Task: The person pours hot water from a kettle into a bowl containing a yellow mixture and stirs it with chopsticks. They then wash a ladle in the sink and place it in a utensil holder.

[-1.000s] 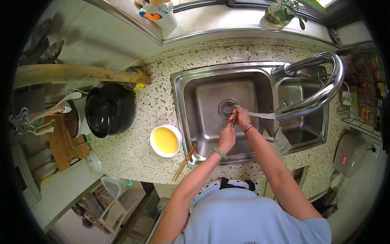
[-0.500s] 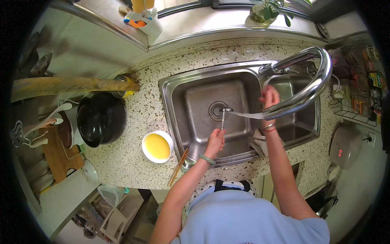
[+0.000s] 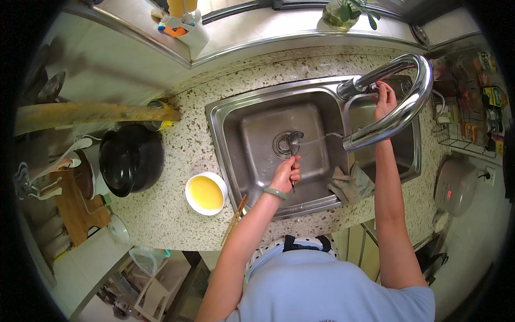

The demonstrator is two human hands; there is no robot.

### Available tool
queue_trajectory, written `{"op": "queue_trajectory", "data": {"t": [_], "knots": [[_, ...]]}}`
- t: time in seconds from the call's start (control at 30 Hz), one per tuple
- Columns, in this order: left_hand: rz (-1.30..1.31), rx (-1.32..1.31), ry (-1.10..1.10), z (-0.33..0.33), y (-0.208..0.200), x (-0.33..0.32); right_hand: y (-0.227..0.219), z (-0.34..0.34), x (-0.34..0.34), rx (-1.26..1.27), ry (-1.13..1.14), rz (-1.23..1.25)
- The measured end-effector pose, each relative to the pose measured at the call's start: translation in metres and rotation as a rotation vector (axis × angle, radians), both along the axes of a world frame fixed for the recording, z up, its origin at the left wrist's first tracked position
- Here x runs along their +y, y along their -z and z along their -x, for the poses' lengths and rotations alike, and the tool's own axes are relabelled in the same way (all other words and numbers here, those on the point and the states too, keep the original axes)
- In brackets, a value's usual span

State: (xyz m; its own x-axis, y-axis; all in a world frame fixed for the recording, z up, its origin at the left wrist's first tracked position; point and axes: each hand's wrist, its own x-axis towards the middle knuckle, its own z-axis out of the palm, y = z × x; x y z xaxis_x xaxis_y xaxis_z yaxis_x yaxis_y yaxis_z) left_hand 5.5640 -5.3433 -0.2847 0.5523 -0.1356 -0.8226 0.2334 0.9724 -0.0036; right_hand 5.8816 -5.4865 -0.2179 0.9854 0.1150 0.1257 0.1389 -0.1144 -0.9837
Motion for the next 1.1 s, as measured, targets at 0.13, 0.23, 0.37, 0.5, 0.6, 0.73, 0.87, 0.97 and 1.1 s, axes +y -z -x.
{"op": "queue_trajectory", "data": {"t": [0.13, 0.23, 0.37, 0.5, 0.6, 0.73, 0.87, 0.97, 1.1], "knots": [[-0.053, 0.029, 0.036, -0.015, -0.023, -0.004, -0.003, 0.001, -0.005, -0.014, 0.004, 0.047], [-0.100, 0.050, 0.039, -0.029, -0.027, -0.007, -0.007, 0.005, -0.002, -0.055, -0.030, 0.033], [-0.113, 0.062, -0.049, -0.054, -0.023, -0.011, 0.007, 0.013, -0.019, 0.023, 0.030, 0.203], [-0.053, -0.023, -0.041, -0.063, -0.014, 0.001, 0.012, 0.002, -0.029, 0.126, 0.034, 0.235], [0.024, -0.065, -0.124, -0.066, -0.009, 0.000, 0.021, -0.017, -0.032, -0.005, -0.048, 0.326], [-0.002, -0.077, -0.136, -0.078, -0.032, -0.003, 0.028, -0.023, -0.030, -0.084, -0.030, 0.411], [0.010, -0.034, -0.175, -0.085, -0.044, -0.004, 0.024, -0.020, -0.026, -0.120, -0.063, 0.391], [-0.007, 0.003, -0.183, -0.091, -0.051, -0.005, 0.020, -0.020, -0.022, -0.137, -0.007, 0.357], [-0.018, -0.091, -0.190, -0.088, -0.042, -0.004, 0.010, -0.016, -0.013, -0.110, 0.013, 0.334]]}}
